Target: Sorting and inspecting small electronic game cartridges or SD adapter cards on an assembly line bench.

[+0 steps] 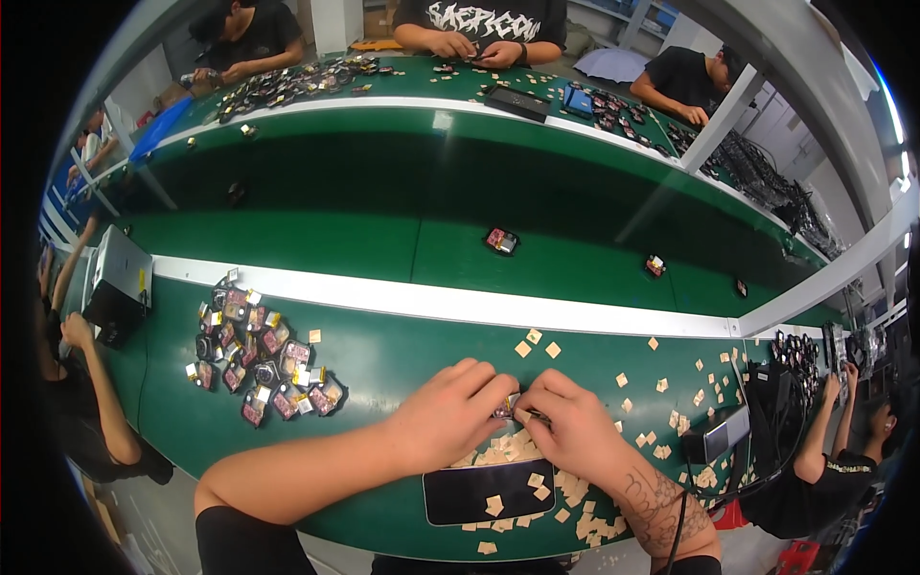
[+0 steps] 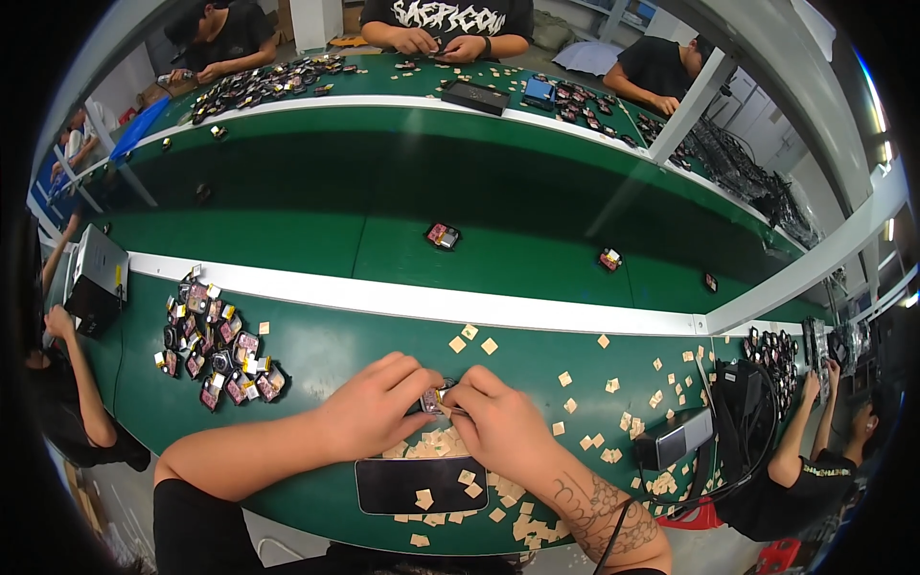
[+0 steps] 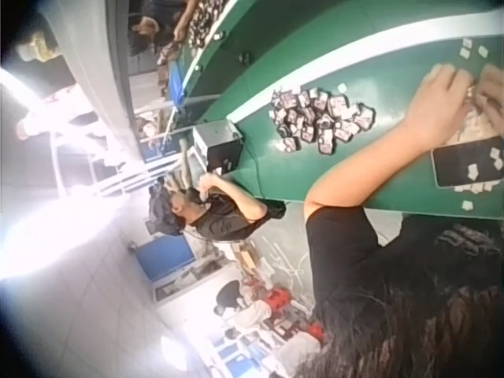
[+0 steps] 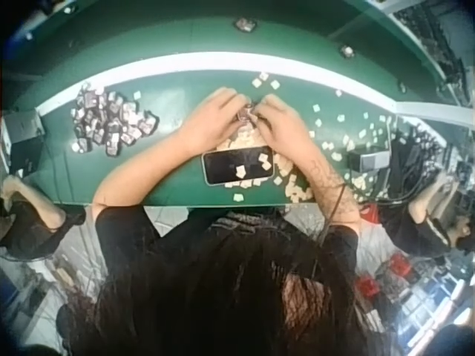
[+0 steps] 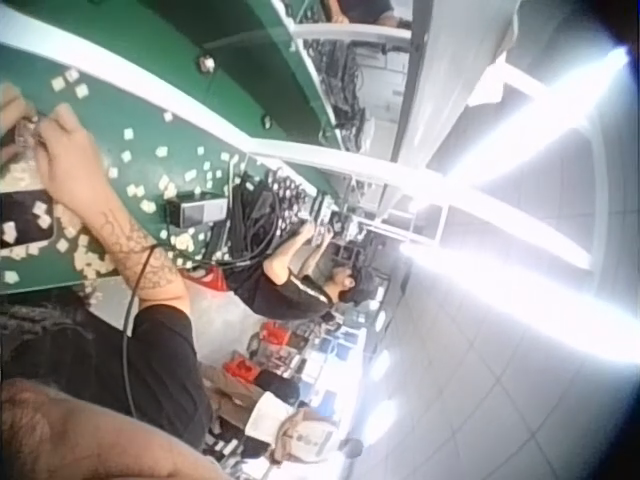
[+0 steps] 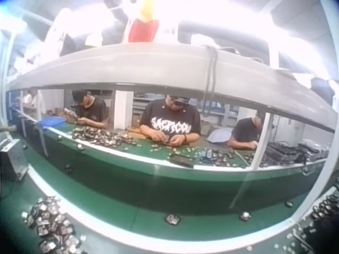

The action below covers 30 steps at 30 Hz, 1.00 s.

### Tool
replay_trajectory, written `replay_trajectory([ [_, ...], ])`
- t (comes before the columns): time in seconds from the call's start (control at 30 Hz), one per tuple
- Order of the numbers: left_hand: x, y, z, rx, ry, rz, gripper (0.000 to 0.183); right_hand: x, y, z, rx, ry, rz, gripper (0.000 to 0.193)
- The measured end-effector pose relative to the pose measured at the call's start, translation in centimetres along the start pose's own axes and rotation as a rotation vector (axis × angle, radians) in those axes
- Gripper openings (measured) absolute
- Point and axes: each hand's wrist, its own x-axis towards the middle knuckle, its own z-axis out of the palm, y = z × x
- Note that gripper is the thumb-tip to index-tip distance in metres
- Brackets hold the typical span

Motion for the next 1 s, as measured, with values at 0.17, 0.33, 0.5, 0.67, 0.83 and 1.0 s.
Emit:
replay_trajectory([
  [0.17,-0.9,0.0,-0.7,0.022,0.006,-0.016,0.047,1.1,-1.4,-0.9,0.109,0.128,0.112,0.017],
  [0.33,1.2,0.4,0.0,-0.066,0.058,0.067,0.049,-0.8,2.2,0.0,0.406,0.003,0.225,0.026],
  [0.5,-3.5,-0.3,-1.3,-0.542,0.094,-0.424,0.038,2.4,-0.6,3.7,0.593,0.124,0.023,0.014],
  [0.67,0.8,-1.7,2.9,-0.749,-0.034,-0.272,0.034,0.4,3.1,3.3,0.452,0.284,0.083,0.017],
  [0.83,0.5,-16.5,-0.9,-0.502,0.135,-0.192,0.029,2.6,0.6,3.2,0.258,0.527,-0.002,0.017],
  [1.0,8.1,-16.1,-3.8,0.475,0.269,-0.353,0.038,1.7,5.8,2.8,0.097,0.304,0.033,0.021],
])
